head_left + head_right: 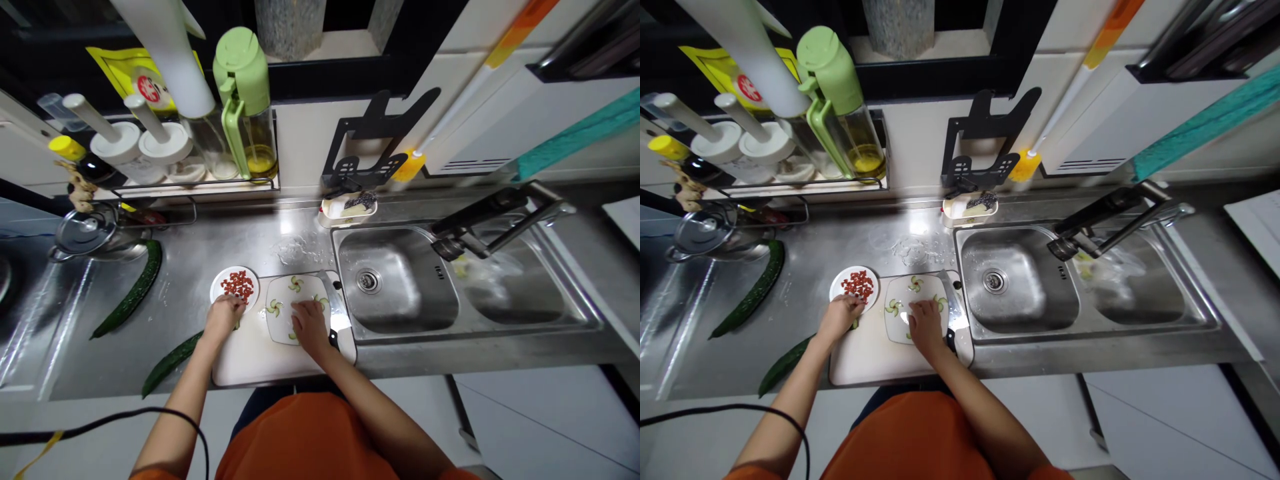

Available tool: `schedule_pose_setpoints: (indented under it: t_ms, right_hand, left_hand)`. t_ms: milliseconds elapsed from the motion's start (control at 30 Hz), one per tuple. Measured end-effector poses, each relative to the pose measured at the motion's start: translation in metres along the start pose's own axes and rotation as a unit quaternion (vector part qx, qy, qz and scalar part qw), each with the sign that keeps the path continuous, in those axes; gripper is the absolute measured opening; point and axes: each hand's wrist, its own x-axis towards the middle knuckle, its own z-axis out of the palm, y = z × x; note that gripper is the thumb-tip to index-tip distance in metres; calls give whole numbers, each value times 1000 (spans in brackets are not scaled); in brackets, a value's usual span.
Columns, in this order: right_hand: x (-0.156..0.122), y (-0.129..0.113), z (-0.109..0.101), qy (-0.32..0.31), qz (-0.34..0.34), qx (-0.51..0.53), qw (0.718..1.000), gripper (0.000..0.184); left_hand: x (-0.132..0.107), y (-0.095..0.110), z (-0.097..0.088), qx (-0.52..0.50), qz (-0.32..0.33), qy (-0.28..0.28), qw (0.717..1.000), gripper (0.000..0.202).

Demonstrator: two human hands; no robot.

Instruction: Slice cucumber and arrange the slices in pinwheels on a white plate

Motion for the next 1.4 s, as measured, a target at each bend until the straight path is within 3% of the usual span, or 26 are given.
schedule_pose_setpoints:
  t_ms: [367,533,767,933,1100,1233,1400]
  right_hand:
    - [-4,1,-5,6,-11,4,1000,29]
    - [-9,2,-7,-5,-8,4,1000,28]
    - [-19,9,-12,-20,-2,5,1000,28]
    - [-24,13,-19,-18,4,5,1000,28]
    - [-29,21,-29,0,16,9,1000,28]
    - [-34,32,-36,18,39,6,999,29]
    - [-38,45,-43,28,55,-2,998,31]
  left_hand:
    - [-4,4,-6,-9,-43,12,999,21]
    - [-5,9,-13,-59,-104,27,992,22]
    - [1,13,-15,-190,-181,83,961,26]
    - [6,25,-7,-317,-203,74,923,33]
    - [6,60,17,-307,-123,59,942,26]
    - [4,100,40,-247,1,24,969,22]
    - [9,139,69,-171,138,11,975,17]
